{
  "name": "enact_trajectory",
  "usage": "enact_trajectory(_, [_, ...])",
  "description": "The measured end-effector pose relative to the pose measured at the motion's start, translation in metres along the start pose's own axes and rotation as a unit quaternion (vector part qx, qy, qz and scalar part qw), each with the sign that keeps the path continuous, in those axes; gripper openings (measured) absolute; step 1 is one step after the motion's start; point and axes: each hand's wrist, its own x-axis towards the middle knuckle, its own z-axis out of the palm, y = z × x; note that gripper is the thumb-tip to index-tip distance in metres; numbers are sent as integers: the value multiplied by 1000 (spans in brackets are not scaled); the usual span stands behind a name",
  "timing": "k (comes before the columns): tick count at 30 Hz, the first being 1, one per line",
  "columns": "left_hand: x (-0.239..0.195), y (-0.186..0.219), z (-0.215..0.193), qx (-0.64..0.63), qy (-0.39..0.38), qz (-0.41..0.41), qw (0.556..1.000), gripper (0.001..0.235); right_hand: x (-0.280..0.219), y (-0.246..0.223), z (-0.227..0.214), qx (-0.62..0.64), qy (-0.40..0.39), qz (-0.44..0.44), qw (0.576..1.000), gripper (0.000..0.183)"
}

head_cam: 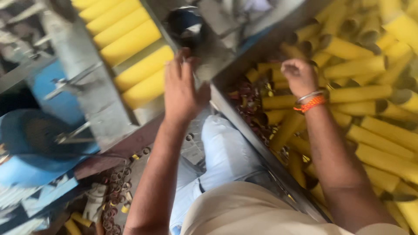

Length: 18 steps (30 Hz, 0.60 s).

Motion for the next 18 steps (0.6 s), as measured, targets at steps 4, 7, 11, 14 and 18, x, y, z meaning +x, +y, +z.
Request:
enact_trajectory(4, [10, 77, 47, -158, -68, 89, 981, 57, -38, 91, -15, -195, -24, 122, 973, 24])
enact_trajectory(7, [18, 108, 84, -78, -330, -39, 940, 64, -66, 116, 3, -204, -61, 105, 971, 48])
enact_trajectory(11, [15, 106, 104, -8, -307, 21, 951, 59, -82, 101, 51, -325, -119, -133, 929, 50])
enact_trajectory(14, [13, 101, 106, -21, -291, 2, 956, 56, -68, 78, 84, -458, -296, -14, 838, 34])
enact_trajectory(18, [11, 101, 104, -6, -276, -6, 961, 55, -54, 45, 103, -528, -411, 41, 742, 44])
